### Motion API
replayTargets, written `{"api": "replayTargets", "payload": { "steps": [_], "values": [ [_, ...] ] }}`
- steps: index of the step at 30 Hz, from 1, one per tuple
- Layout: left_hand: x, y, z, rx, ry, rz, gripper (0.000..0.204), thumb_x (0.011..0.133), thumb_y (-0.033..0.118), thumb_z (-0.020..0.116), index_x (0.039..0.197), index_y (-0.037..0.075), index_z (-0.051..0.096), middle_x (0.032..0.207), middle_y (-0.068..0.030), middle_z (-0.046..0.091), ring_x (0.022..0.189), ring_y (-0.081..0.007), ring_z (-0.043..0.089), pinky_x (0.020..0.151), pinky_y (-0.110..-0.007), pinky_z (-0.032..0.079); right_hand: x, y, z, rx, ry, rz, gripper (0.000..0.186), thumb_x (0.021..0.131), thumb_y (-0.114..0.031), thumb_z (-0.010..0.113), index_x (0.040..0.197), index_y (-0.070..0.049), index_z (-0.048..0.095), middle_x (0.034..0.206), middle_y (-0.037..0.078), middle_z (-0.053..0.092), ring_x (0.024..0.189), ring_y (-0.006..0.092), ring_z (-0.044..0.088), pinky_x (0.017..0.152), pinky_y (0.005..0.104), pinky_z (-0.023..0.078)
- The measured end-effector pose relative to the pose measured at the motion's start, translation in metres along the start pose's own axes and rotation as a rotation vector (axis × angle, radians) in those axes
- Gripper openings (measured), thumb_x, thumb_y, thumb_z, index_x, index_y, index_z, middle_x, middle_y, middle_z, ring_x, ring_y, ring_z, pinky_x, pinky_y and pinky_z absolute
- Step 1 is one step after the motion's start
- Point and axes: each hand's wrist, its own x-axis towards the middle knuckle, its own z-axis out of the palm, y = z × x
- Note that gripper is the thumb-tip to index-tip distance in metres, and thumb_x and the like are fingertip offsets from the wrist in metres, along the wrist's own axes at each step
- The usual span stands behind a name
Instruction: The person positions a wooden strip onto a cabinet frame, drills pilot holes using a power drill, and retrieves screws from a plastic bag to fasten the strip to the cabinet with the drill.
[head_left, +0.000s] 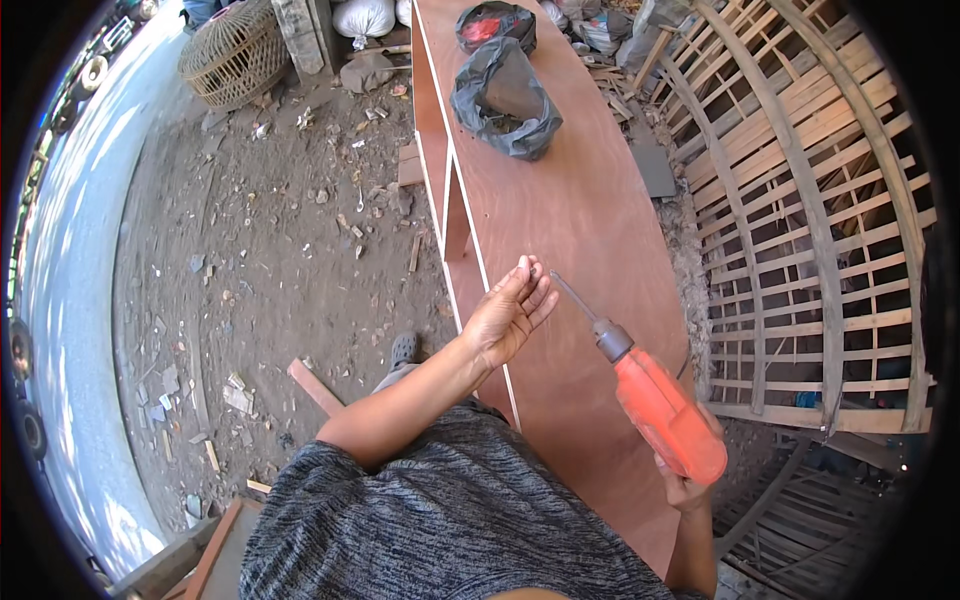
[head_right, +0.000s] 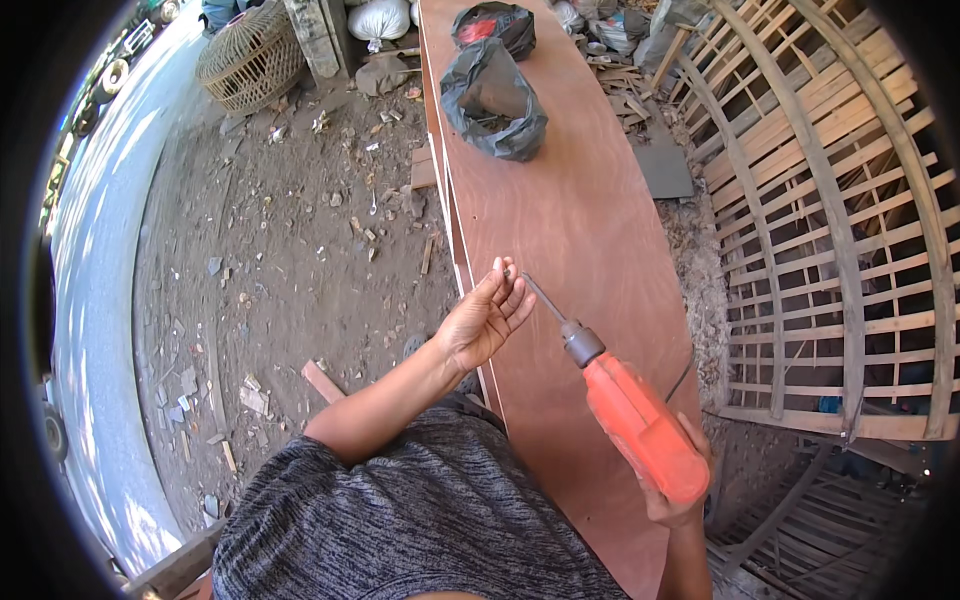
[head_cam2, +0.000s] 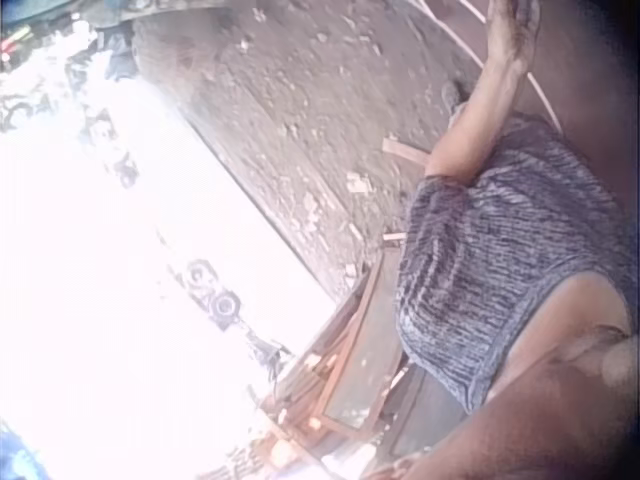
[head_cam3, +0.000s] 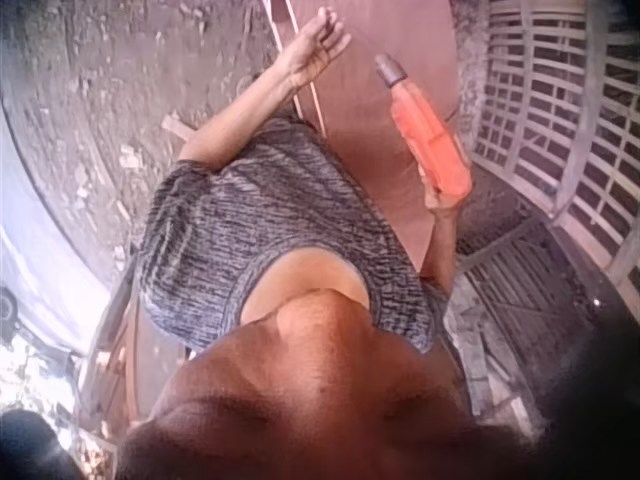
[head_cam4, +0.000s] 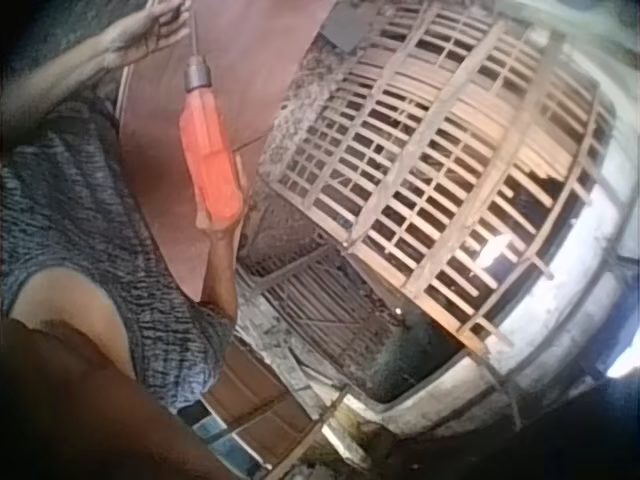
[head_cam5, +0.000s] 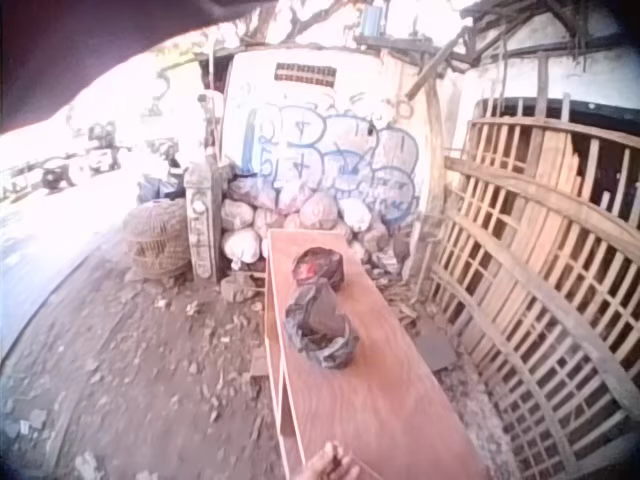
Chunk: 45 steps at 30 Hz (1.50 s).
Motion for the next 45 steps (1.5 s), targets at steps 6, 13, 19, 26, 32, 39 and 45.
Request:
{"api": "replayTargets", "payload": {
  "steps": [6,13,19,26,32,39,45],
  "values": [
    [-0.007,-0.013,-0.011,0.021,0.085,0.005,0.019,0.092,0.036,0.068,0.097,0.018,0.063,0.096,0.0073,0.067,0.096,-0.0075,0.065,0.100,-0.032,0.052,0.002,0.005,0.006,0.046,-0.042,0.008,0.056,0.075,-0.025,0.074,0.122,0.003,0.062,0.132,0.023,0.054,0.115,0.0367,0.059,0.097,0.0427,0.047],
    [-0.013,-0.014,-0.004,0.054,0.141,0.016,0.019,0.092,0.037,0.068,0.094,0.019,0.062,0.096,0.0077,0.067,0.097,-0.0068,0.065,0.097,-0.029,0.053,-0.002,0.006,0.007,0.010,-0.077,-0.004,0.056,0.074,-0.025,0.075,0.122,0.002,0.062,0.133,0.023,0.054,0.115,0.0366,0.060,0.096,0.0422,0.048],
    [-0.016,-0.015,-0.007,0.054,0.101,0.044,0.015,0.096,0.033,0.064,0.098,0.018,0.062,0.099,0.0065,0.067,0.099,-0.0079,0.066,0.097,-0.028,0.052,-0.004,0.007,0.008,0.015,-0.068,-0.030,0.058,0.073,-0.025,0.076,0.122,0.003,0.061,0.132,0.023,0.055,0.113,0.0367,0.060,0.095,0.0420,0.048],
    [-0.017,-0.010,-0.012,0.256,0.017,0.127,0.016,0.099,0.028,0.060,0.110,0.016,0.061,0.104,0.0025,0.067,0.102,-0.0100,0.065,0.097,-0.029,0.052,-0.004,0.000,0.005,-0.080,-0.085,-0.059,0.057,0.073,-0.024,0.076,0.122,0.001,0.062,0.133,0.019,0.055,0.112,0.0339,0.061,0.092,0.0409,0.047],
    [-0.017,-0.003,0.005,0.224,-0.019,0.065,0.020,0.100,0.028,0.058,0.114,0.014,0.060,0.109,0.0009,0.066,0.103,-0.0112,0.065,0.097,-0.030,0.053,-0.017,-0.004,0.012,-0.220,-0.133,-0.045,0.061,0.075,-0.024,0.072,0.127,0.003,0.057,0.135,0.023,0.050,0.121,0.0379,0.054,0.101,0.0429,0.043],
    [-0.019,-0.008,0.011,0.152,-0.089,0.028,0.032,0.100,0.035,0.057,0.119,0.009,0.059,0.111,-0.0019,0.065,0.104,-0.0123,0.065,0.101,-0.031,0.052,-0.031,0.012,0.017,0.032,0.037,0.057,0.064,0.073,-0.017,0.071,0.130,0.005,0.054,0.137,0.022,0.049,0.121,0.0347,0.054,0.100,0.0408,0.045],
    [-0.041,0.000,-0.008,0.370,0.048,0.083,0.032,0.099,0.037,0.058,0.113,0.008,0.060,0.103,-0.0010,0.064,0.093,-0.0106,0.064,0.086,-0.028,0.054,-0.040,0.018,0.019,0.160,0.048,0.204,0.063,0.076,-0.015,0.070,0.132,0.006,0.051,0.136,0.021,0.047,0.120,0.0335,0.053,0.100,0.0400,0.043]
  ]
}}
